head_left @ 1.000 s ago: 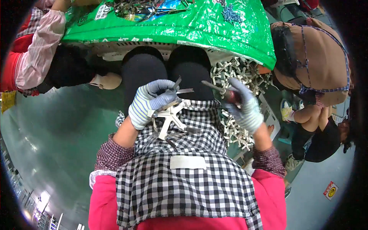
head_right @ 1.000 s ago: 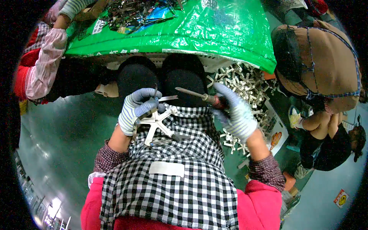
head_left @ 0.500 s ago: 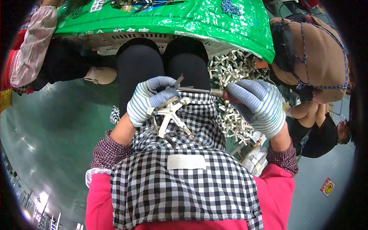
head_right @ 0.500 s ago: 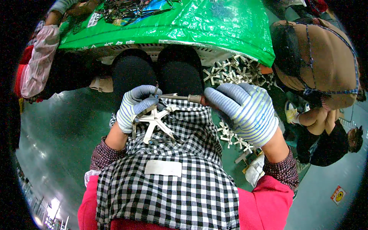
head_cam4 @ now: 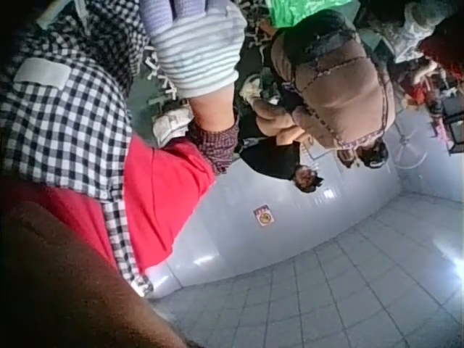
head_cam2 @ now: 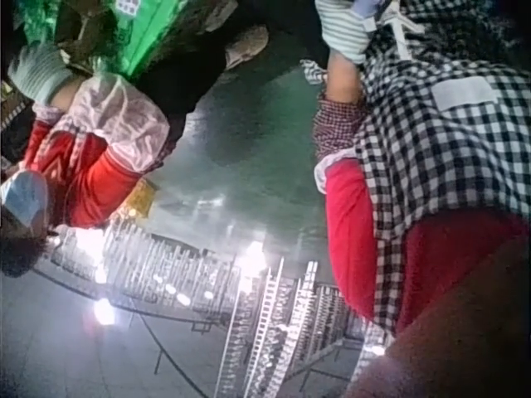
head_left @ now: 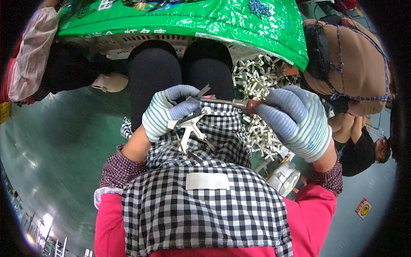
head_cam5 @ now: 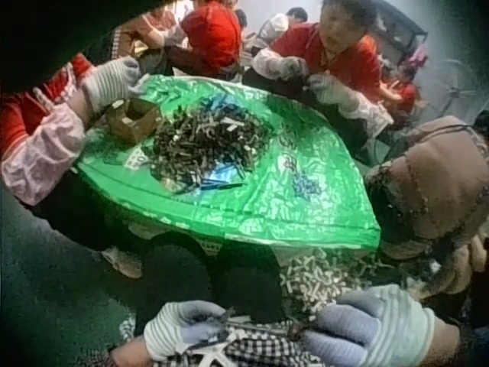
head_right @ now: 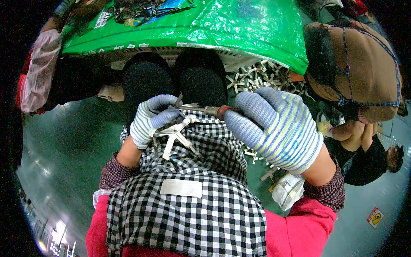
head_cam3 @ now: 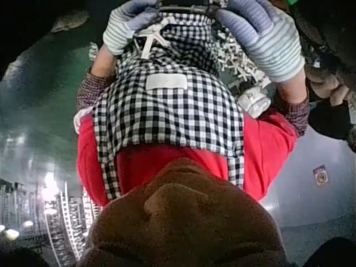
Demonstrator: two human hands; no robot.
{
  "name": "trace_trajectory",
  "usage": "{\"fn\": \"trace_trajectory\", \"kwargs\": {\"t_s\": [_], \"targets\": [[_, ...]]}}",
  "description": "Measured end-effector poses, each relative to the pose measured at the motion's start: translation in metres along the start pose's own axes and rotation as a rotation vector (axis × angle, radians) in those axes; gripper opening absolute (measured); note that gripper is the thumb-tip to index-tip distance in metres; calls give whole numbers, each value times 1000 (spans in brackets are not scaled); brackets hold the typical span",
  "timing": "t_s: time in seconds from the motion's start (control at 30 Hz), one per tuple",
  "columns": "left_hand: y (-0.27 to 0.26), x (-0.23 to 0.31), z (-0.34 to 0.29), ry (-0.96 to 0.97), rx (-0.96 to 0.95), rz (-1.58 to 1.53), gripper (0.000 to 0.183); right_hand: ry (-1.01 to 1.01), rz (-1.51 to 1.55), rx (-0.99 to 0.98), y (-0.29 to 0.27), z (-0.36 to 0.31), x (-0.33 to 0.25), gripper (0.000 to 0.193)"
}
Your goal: The person assembles small plastic components onto a white plastic base using pliers and a screwdriver.
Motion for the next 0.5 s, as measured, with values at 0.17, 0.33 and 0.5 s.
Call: {"fn": "trace_trajectory", "kwargs": {"t_s": [0.17,0.33,0.5], "targets": [[-2,-10,1,-7,10,101,23,60,138,-10,3,2,3,31],[-2,-7,1,-5,44,238,22,349,439,-15,15,-9,17,35],[0,-9,-1,-82,-23,187,23,460,563,45,22,-14,23,37]]}}
Point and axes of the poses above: each hand's wrist, its own z-axis towards the middle knuckle, its own y-axis out of the palm, x = y × z, the point moved 6 cm from there along z, towards the middle knuckle, and after that the axes turned 15 degrees about -y, right-handed, at the moved point
